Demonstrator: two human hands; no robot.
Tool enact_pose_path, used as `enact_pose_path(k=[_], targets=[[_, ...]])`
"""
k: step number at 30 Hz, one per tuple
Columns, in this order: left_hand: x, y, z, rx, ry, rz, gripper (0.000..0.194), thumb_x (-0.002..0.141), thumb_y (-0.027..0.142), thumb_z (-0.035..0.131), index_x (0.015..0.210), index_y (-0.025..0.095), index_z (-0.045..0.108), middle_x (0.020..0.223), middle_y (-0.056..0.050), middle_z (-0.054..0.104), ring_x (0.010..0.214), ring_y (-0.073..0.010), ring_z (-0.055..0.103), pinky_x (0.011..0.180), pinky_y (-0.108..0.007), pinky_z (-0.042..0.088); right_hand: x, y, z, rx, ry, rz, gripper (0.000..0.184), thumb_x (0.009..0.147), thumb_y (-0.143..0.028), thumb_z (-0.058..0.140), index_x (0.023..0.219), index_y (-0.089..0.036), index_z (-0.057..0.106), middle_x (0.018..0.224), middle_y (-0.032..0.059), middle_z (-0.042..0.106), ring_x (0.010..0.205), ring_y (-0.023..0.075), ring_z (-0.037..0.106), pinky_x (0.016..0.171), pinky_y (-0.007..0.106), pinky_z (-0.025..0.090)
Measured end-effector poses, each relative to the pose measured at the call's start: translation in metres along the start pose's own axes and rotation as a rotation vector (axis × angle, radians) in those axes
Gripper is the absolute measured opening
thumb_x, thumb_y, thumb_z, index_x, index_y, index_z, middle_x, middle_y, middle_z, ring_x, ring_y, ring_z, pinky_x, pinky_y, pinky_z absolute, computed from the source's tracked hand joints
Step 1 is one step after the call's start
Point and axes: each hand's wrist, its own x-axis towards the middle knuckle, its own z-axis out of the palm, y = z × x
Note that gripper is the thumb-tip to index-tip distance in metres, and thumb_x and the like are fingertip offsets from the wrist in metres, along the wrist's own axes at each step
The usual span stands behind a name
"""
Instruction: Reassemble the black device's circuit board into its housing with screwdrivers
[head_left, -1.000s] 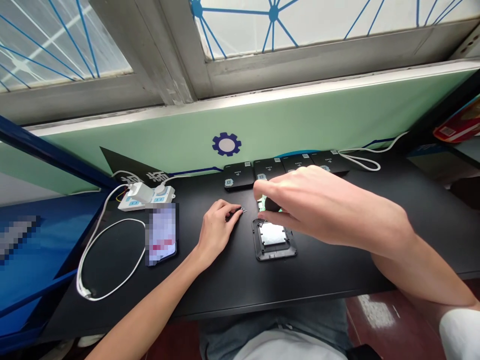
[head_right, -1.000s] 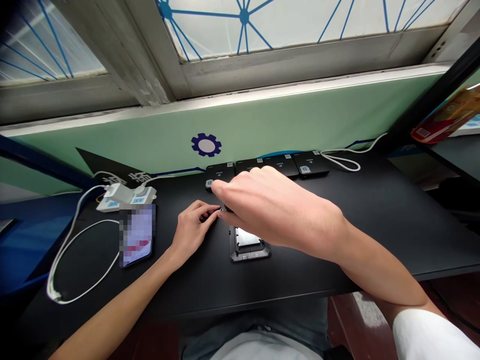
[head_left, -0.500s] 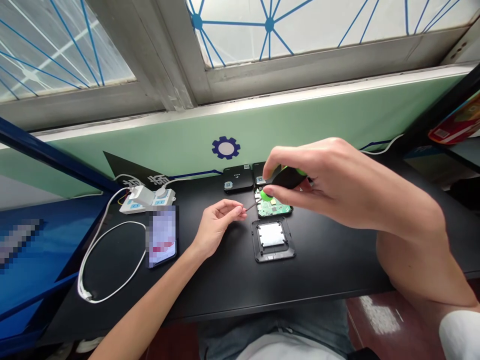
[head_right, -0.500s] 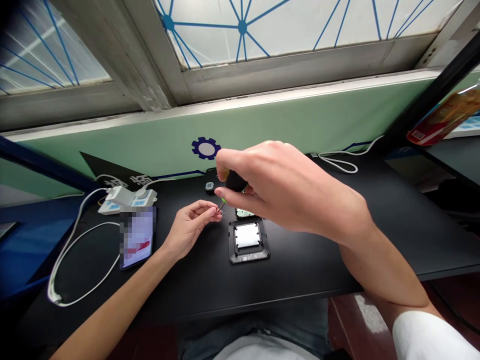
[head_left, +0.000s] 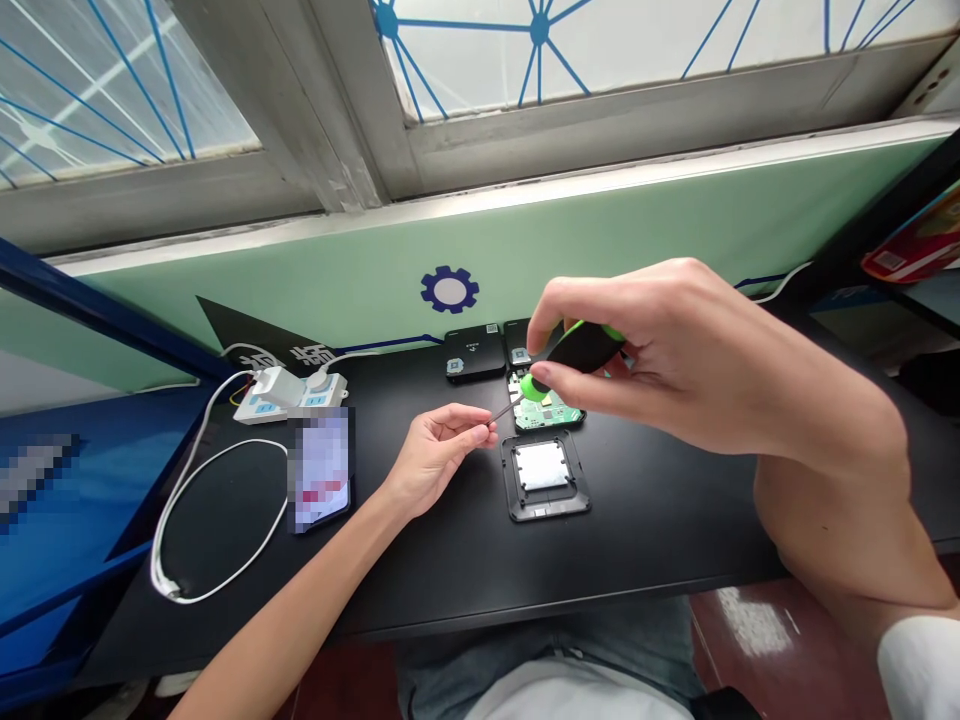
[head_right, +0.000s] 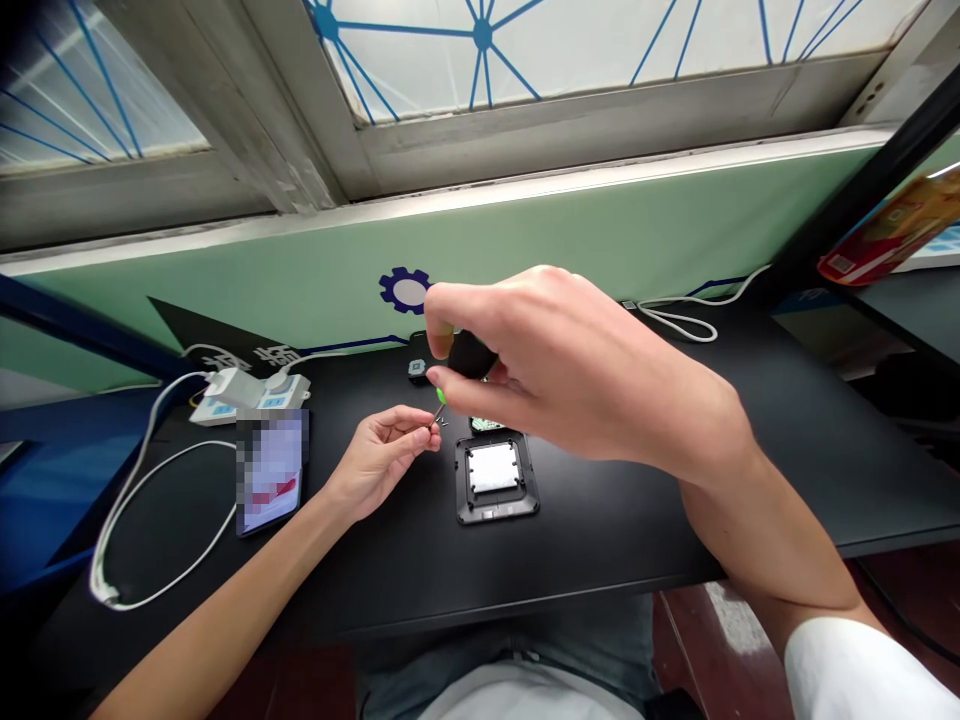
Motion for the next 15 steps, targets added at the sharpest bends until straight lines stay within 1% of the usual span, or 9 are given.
enact_pose_path(k=[5,9,13,15], targets=[[0.0000,0.0000,0.0012,0.036,-0.005,0.026,0.038,0.068,0.035,0.112,0.094,0.016,0.089,0.085,-0.006,0.085,0.079,-0.0180,0.081,0.082,-0.029,0.069,0.0006,0.0003,-0.0006,0.039,-0.025,-0.015,0.008,0.107,-0.029,0.063,0.104,-0.026,0.070,0.065,-0.0077,0.062,0.054,0.0139,0.045,0.064,0.033,0.036],[-0.0007,-0.0017,0.0011,0.107,-0.015,0.080,0.040,0.070,0.034,0.110,0.099,0.017,0.088,0.089,-0.006,0.085,0.082,-0.0207,0.082,0.086,-0.034,0.071,0.0018,0.0020,-0.0002,0.073,-0.055,-0.014,0.010,0.107,-0.029,0.061,0.104,-0.026,0.070,0.063,-0.0085,0.060,0.053,0.0137,0.044,0.065,0.032,0.036],[-0.0025,-0.0030,0.0007,0.197,-0.042,0.141,0.039,0.074,0.034,0.108,0.102,0.017,0.088,0.090,-0.007,0.086,0.085,-0.0232,0.085,0.086,-0.035,0.072,0.0027,0.0040,0.0004,0.080,-0.080,-0.006,0.008,0.107,-0.030,0.062,0.105,-0.027,0.069,0.057,-0.0110,0.053,0.051,0.0134,0.041,0.064,0.032,0.035],[-0.0048,-0.0026,0.0015,0.242,-0.065,0.159,0.038,0.075,0.035,0.108,0.102,0.017,0.088,0.088,-0.008,0.087,0.084,-0.0243,0.085,0.083,-0.034,0.071,0.0026,0.0046,0.0005,0.089,-0.095,0.004,0.007,0.108,-0.031,0.063,0.107,-0.027,0.069,0.058,-0.0111,0.055,0.052,0.0137,0.044,0.064,0.032,0.034]])
